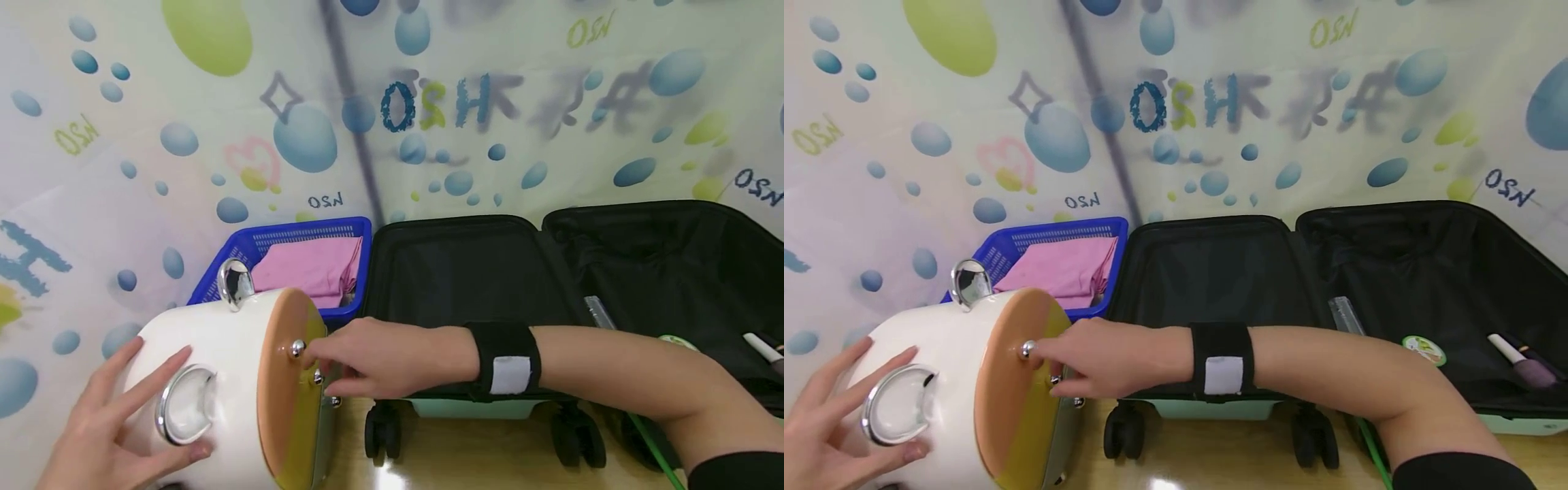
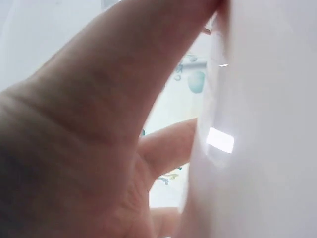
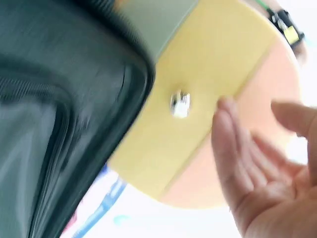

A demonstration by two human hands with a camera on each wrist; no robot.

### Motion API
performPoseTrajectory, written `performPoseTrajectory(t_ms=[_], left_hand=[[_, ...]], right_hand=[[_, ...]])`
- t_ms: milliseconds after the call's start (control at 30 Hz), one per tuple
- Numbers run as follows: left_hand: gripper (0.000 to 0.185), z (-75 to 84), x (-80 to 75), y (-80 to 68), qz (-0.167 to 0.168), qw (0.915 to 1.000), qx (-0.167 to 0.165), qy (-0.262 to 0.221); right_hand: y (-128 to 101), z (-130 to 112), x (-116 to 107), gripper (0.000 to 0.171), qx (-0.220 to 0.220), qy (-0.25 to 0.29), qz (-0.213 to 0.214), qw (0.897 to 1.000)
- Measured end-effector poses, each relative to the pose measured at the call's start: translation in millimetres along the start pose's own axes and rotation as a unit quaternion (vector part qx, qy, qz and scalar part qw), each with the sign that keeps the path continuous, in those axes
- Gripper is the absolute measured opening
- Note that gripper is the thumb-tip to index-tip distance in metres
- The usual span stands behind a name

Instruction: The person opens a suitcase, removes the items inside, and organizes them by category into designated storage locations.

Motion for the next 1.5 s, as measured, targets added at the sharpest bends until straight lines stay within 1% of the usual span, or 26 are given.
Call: performPoseTrajectory(t_ms=[100,167,267,333,400,433,500,567,633,733,833,933,1033,1133,1200,1267,1400,1500], left_hand=[[0.112,1.3,-0.1,-4.1,0.006,0.9998,0.008,-0.015],[0.110,0.2,0.7,-6.6,0.004,0.9997,0.005,-0.025],[0.108,-1.9,2.2,-8.6,-0.004,0.9992,0.000,-0.040],[0.107,-2.4,2.9,-9.0,-0.006,0.9991,-0.003,-0.042],[0.108,-0.3,1.3,-8.3,0.000,0.9990,0.010,-0.044],[0.108,1.9,-0.1,-7.7,0.006,0.9987,0.023,-0.045],[0.110,6.6,-2.5,-6.0,0.018,0.9975,0.051,-0.046],[0.111,8.8,-2.9,-4.5,0.018,0.9971,0.061,-0.042],[0.111,8.8,-1.6,-3.1,0.011,0.9975,0.058,-0.039],[0.111,6.9,0.7,-1.4,-0.003,0.9983,0.044,-0.039],[0.110,6.6,1.2,0.2,-0.007,0.9976,0.046,-0.051],[0.111,6.0,3.0,1.4,-0.013,0.9973,0.042,-0.059],[0.111,7.7,2.1,2.1,-0.008,0.9964,0.051,-0.067],[0.111,10.2,0.6,2.7,-0.003,0.9955,0.057,-0.075],[0.110,10.4,0.0,3.7,-0.005,0.9955,0.054,-0.077],[0.110,9.1,0.4,4.9,-0.011,0.9960,0.047,-0.075],[0.108,6.6,-1.2,6.2,-0.017,0.9958,0.051,-0.075],[0.108,4.4,-2.2,5.0,-0.018,0.9952,0.056,-0.079]], right_hand=[[11,-8,12,0.031,-0.007,-0.021,0.019,1.000],[17,-11,18,0.026,-0.009,-0.027,0.038,0.999],[22,-12,20,0.022,-0.004,-0.015,0.079,0.997],[23,-13,17,0.021,0.006,-0.018,0.108,0.994],[21,-13,11,0.021,0.018,-0.041,0.143,0.989],[20,-13,8,0.022,0.028,-0.055,0.160,0.985],[17,-12,1,0.024,0.049,-0.091,0.192,0.976],[14,-11,-5,0.026,0.067,-0.126,0.214,0.966],[13,-9,-8,0.026,0.076,-0.147,0.217,0.962],[15,-9,-6,0.024,0.067,-0.162,0.206,0.963],[17,-8,-5,0.020,0.055,-0.152,0.205,0.965],[16,-8,-5,0.015,0.052,-0.153,0.205,0.965],[13,-7,-5,0.012,0.053,-0.149,0.197,0.968],[4,-5,-8,0.013,0.054,-0.128,0.190,0.972],[-5,-4,-10,0.013,0.051,-0.112,0.193,0.973],[-14,-3,-13,0.012,0.045,-0.103,0.205,0.972],[-29,-4,-17,0.010,0.031,-0.104,0.228,0.968],[-34,-3,-17,0.010,0.026,-0.102,0.231,0.967]])
Point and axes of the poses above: each hand's wrist, its own y-axis towards the middle knuckle, its own x-axis out of the palm, z = x × y, the point moved 9 cm from there along y, towards the middle knuckle, and after that the axes turned 6 degrees about -z, right-handed, at the moved point
